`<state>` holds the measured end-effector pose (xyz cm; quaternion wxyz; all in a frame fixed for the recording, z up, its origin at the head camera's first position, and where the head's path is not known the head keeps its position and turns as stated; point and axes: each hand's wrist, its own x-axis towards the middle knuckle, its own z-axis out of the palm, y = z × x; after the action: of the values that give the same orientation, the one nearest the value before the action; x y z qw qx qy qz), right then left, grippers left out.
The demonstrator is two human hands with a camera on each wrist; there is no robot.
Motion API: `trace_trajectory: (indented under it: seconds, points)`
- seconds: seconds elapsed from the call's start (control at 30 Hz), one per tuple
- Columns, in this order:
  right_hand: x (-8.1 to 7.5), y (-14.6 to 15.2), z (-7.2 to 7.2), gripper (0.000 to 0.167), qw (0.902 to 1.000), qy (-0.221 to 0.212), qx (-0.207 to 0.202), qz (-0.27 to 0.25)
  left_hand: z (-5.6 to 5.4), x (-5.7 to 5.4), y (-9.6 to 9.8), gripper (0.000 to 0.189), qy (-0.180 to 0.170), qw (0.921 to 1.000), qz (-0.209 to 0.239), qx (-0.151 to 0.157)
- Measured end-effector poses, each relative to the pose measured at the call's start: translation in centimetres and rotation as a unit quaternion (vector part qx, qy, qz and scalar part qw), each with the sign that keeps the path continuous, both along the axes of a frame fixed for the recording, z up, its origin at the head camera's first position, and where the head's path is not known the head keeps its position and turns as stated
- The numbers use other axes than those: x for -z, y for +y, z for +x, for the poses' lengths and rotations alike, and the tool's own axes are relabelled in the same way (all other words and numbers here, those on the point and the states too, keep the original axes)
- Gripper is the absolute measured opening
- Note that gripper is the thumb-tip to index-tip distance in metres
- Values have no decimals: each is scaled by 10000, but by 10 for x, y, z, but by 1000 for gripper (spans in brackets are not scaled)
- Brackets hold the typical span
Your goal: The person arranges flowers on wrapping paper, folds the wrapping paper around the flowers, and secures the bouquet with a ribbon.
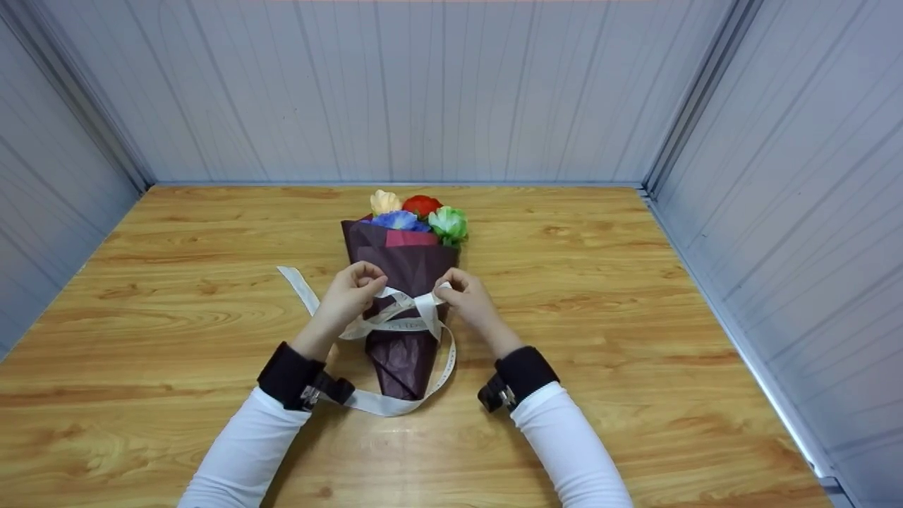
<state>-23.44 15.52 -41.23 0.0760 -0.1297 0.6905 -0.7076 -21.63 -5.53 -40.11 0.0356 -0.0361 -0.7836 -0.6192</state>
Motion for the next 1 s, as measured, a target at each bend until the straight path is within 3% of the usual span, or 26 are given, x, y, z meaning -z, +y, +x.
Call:
trace_trajectory:
  seconds: [0.27, 0.6, 0.83, 1.0]
  points:
    - [0, 1, 2, 28, 9962, -107, -518, -686, -1, 2, -2, 10, 52, 9999, 54, 127]
    - [1, 1, 1, 25, 9985, -273, -167, -454, -1, -1, -5, 12, 93, 9999, 6, 106]
    - [0, 1, 1, 28, 9938, -131, -199, -1083, -2, 1, -5, 11, 64, 10000, -41, 52]
    - [-1, 0, 1, 30, 9929, -154, -205, -1158, -2, 1, -6, 10, 24, 10000, 8, 47]
